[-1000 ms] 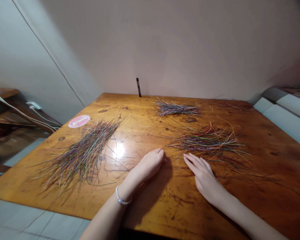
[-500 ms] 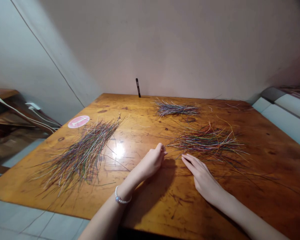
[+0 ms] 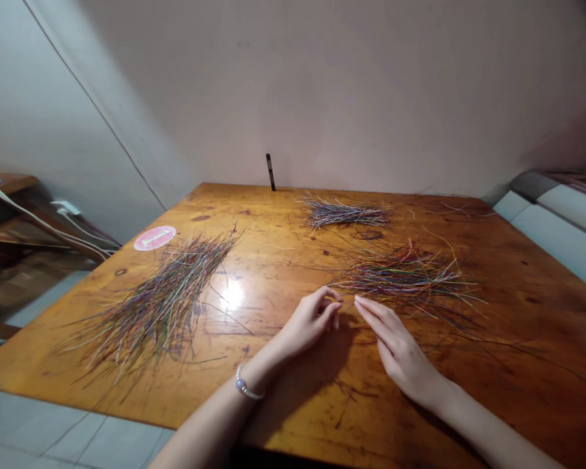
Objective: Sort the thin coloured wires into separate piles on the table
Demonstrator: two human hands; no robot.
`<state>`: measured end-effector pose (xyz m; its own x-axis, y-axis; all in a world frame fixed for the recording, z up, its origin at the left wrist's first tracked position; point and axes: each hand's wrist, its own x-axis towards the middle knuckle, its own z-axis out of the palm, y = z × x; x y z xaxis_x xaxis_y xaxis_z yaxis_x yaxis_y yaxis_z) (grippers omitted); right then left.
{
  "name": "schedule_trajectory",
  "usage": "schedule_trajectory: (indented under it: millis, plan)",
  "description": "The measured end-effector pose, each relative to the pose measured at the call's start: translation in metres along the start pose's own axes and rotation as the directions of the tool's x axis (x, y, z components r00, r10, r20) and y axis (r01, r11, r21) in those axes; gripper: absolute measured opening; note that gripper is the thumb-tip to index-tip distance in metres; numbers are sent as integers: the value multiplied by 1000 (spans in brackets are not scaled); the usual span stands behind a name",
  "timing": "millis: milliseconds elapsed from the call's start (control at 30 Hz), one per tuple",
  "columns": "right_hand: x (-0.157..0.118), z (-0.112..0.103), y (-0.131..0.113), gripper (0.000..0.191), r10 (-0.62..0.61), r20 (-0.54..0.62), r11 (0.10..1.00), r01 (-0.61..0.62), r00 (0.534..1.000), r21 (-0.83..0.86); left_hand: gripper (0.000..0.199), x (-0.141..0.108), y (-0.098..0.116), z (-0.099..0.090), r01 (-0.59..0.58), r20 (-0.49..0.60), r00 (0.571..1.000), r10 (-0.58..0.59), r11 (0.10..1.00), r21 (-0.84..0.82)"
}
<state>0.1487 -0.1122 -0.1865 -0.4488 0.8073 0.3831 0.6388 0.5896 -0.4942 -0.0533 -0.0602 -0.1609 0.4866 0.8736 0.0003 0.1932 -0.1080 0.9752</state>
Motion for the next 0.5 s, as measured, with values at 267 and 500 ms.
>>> schedule_trajectory:
  millis: [267,500]
  plan:
    - [-1,-1,-2,70,-76,9,997,76,997,15,25,1,3,4,-32,5,999,32,997,-65]
    - [-2,-1,-5,64,-106,4,994,106,994,40,20,-4,16,4,-72,119,990,78,996,-55]
